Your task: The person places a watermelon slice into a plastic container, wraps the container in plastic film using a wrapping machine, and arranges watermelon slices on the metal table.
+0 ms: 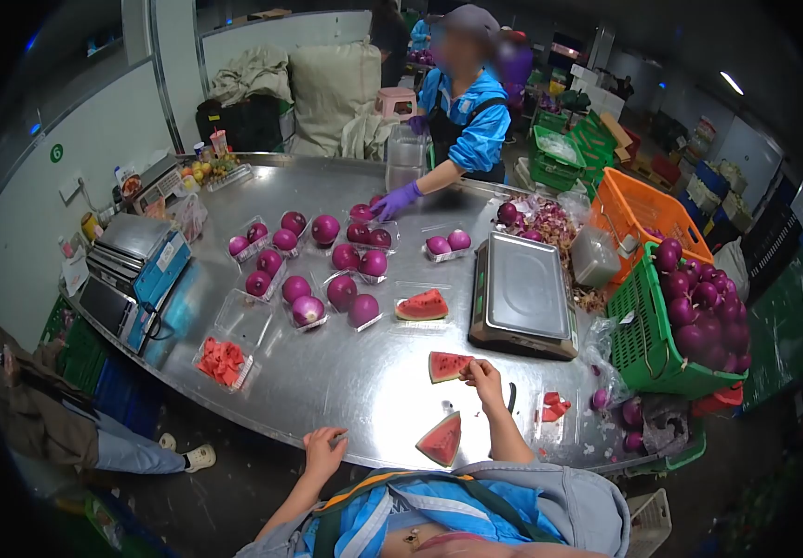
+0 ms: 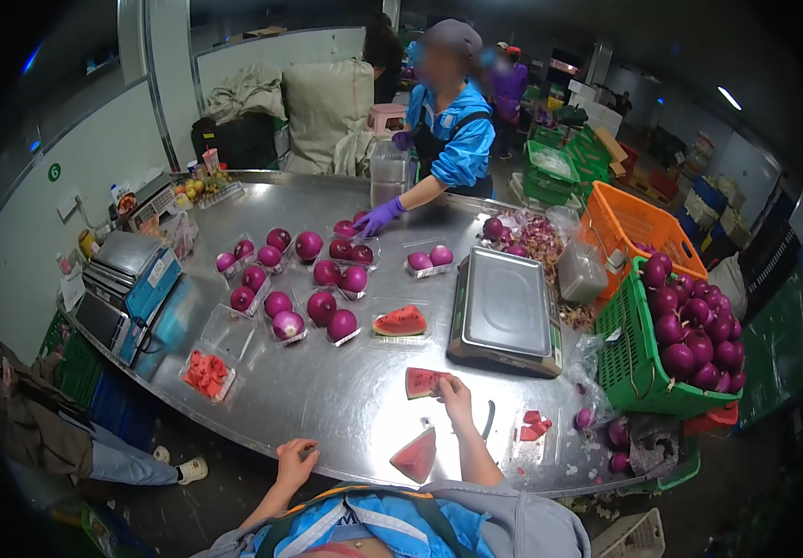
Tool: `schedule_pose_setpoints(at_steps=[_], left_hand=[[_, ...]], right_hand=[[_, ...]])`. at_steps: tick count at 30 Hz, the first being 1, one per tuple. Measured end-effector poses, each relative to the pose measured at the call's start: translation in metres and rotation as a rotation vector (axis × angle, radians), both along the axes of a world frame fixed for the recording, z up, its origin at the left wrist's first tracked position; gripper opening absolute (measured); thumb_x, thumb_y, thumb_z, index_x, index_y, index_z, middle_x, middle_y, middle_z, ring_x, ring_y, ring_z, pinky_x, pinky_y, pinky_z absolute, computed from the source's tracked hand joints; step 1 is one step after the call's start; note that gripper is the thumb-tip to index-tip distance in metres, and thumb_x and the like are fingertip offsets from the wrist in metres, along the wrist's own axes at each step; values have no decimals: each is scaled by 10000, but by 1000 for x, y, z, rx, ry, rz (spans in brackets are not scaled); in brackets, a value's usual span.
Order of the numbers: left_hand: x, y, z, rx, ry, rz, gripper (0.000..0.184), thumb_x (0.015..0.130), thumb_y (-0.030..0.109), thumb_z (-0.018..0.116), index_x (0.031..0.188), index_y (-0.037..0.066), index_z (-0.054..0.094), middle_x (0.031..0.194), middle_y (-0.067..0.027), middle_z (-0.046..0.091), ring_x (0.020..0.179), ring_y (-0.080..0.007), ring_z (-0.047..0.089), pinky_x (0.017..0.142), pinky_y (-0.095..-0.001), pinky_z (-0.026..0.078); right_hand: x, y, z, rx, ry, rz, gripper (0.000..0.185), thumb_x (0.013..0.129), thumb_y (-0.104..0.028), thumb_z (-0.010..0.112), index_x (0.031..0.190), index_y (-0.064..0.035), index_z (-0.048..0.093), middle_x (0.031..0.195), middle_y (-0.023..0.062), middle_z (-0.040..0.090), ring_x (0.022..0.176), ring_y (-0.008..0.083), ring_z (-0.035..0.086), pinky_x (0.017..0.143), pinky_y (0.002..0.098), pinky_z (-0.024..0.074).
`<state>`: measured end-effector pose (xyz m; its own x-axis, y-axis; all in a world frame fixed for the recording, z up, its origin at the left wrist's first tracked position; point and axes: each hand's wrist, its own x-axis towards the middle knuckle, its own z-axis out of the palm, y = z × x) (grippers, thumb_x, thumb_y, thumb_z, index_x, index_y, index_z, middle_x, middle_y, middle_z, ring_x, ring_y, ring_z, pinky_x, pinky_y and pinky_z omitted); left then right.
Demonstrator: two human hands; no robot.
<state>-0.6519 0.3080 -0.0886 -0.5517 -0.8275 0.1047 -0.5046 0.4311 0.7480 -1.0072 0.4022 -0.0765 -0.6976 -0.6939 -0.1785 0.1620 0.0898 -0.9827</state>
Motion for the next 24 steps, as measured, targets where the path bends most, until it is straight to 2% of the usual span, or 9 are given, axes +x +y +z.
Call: schedule_pose_setpoints(at_steps=[24], left_hand=[[-18,-5,0,5,-2,-46,195,710,174,619,894,115,641,871,-52,605,884,-210,533,846,-353,295]], right_hand=[[-9,1,-8,68,-4,-5,221,866,-252,512,850,-34,546,799,66,620,695,129,606,615,225,439]])
